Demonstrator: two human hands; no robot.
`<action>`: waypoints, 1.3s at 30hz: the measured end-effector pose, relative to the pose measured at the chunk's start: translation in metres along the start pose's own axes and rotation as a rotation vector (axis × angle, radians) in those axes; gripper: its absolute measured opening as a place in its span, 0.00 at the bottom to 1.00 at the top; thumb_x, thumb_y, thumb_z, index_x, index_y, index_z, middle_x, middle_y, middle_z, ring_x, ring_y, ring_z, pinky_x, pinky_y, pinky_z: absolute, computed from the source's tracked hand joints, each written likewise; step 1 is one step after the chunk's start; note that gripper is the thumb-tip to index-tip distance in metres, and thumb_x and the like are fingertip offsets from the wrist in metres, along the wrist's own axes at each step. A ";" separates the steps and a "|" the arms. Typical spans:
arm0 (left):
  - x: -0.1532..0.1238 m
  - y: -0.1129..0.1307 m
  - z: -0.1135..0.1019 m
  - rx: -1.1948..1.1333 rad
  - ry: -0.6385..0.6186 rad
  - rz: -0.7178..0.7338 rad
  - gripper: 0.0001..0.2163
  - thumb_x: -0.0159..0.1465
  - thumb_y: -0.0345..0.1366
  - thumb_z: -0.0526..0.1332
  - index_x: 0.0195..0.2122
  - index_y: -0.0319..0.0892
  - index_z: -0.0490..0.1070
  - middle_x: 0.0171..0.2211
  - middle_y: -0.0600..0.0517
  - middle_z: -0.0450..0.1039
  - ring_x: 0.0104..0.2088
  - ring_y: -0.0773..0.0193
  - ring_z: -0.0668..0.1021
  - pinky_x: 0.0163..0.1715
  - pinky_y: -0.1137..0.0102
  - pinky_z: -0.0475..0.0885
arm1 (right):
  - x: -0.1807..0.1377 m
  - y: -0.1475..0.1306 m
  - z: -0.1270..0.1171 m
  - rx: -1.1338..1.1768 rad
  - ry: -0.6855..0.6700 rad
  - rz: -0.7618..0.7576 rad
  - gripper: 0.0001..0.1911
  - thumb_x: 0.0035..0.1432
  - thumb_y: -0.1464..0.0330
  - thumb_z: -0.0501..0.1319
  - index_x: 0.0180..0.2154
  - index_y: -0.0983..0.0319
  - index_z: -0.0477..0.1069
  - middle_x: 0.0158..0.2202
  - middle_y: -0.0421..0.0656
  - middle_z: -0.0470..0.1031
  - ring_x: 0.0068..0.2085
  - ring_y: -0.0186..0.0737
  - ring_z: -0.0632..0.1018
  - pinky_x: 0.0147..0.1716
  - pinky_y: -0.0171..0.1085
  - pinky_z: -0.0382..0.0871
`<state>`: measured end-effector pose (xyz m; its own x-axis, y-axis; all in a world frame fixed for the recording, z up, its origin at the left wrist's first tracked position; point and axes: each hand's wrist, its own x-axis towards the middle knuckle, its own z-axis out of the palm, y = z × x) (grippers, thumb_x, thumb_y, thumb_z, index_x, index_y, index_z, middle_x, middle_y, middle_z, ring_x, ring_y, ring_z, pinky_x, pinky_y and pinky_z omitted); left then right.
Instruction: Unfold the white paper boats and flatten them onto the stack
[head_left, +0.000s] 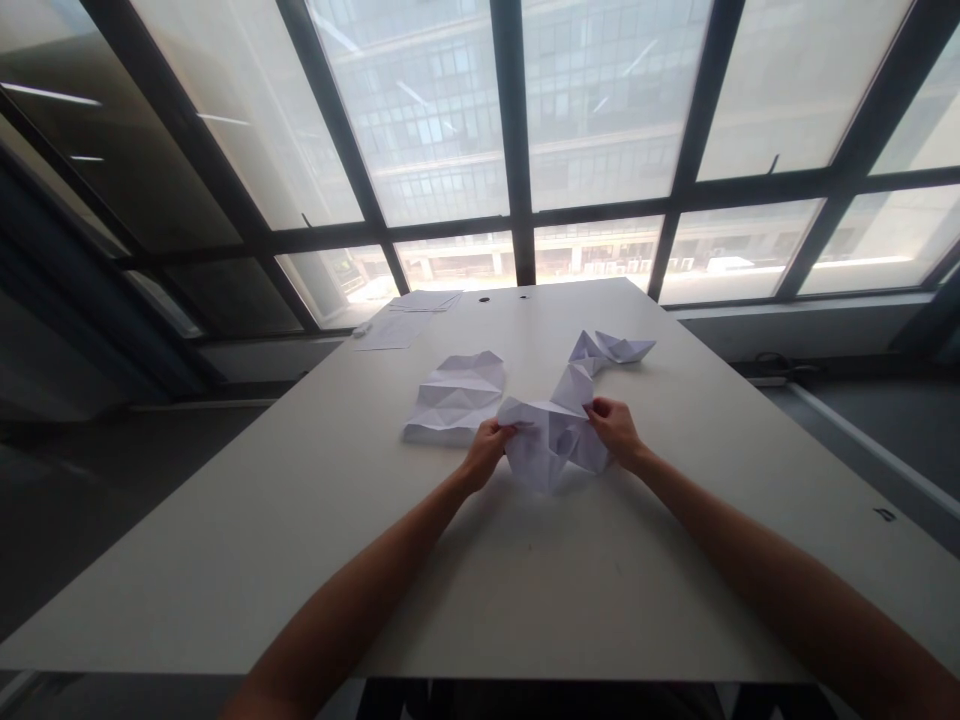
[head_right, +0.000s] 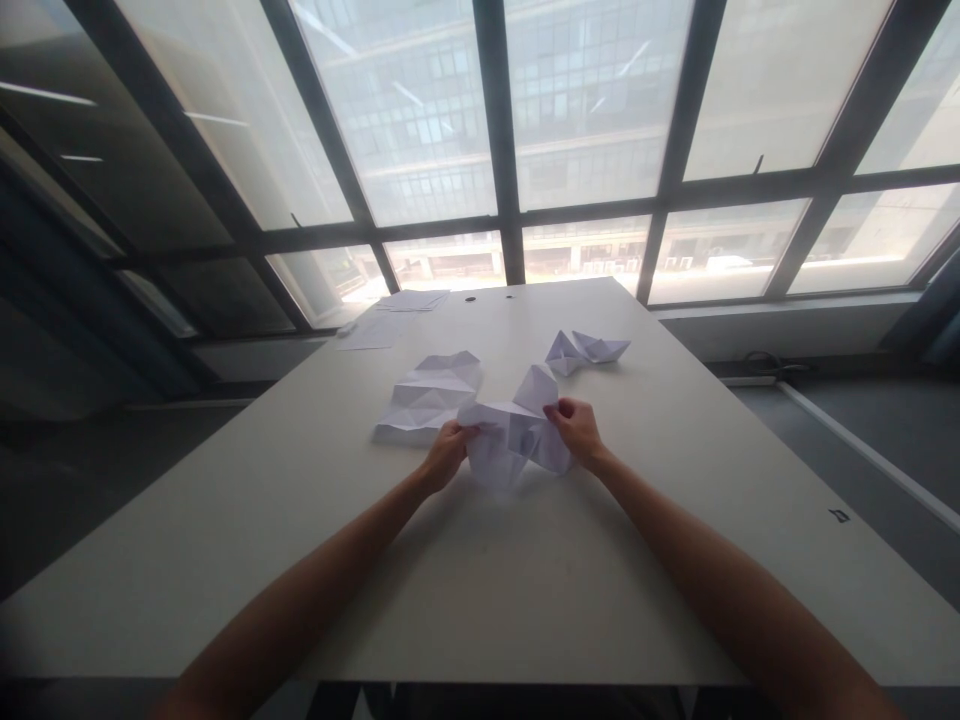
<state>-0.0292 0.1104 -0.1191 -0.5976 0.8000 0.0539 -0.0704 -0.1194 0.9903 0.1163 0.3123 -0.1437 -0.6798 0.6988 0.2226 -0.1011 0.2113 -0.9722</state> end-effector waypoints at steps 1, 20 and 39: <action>0.001 0.000 0.000 -0.094 0.018 -0.028 0.10 0.53 0.36 0.65 0.33 0.35 0.75 0.28 0.48 0.74 0.27 0.64 0.73 0.28 0.71 0.67 | 0.000 0.000 0.001 0.056 -0.002 0.005 0.21 0.51 0.53 0.65 0.32 0.66 0.74 0.29 0.43 0.73 0.27 0.36 0.70 0.26 0.33 0.61; 0.028 0.038 -0.063 0.337 0.440 0.220 0.18 0.59 0.43 0.64 0.47 0.39 0.72 0.26 0.51 0.75 0.22 0.65 0.72 0.23 0.73 0.64 | 0.005 -0.001 -0.002 -0.259 0.328 -0.131 0.18 0.58 0.56 0.56 0.24 0.62 0.65 0.18 0.37 0.63 0.22 0.33 0.59 0.21 0.34 0.50; 0.018 0.026 -0.114 0.822 -0.025 0.072 0.17 0.58 0.56 0.63 0.27 0.46 0.78 0.38 0.44 0.80 0.50 0.46 0.76 0.55 0.61 0.65 | 0.009 0.009 -0.005 -0.204 0.309 -0.122 0.17 0.58 0.55 0.56 0.24 0.60 0.62 0.20 0.36 0.61 0.23 0.33 0.59 0.22 0.33 0.52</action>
<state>-0.1329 0.0550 -0.1072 -0.5599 0.8206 0.1141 0.5802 0.2900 0.7612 0.1129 0.3239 -0.1505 -0.4181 0.8265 0.3770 -0.0002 0.4149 -0.9099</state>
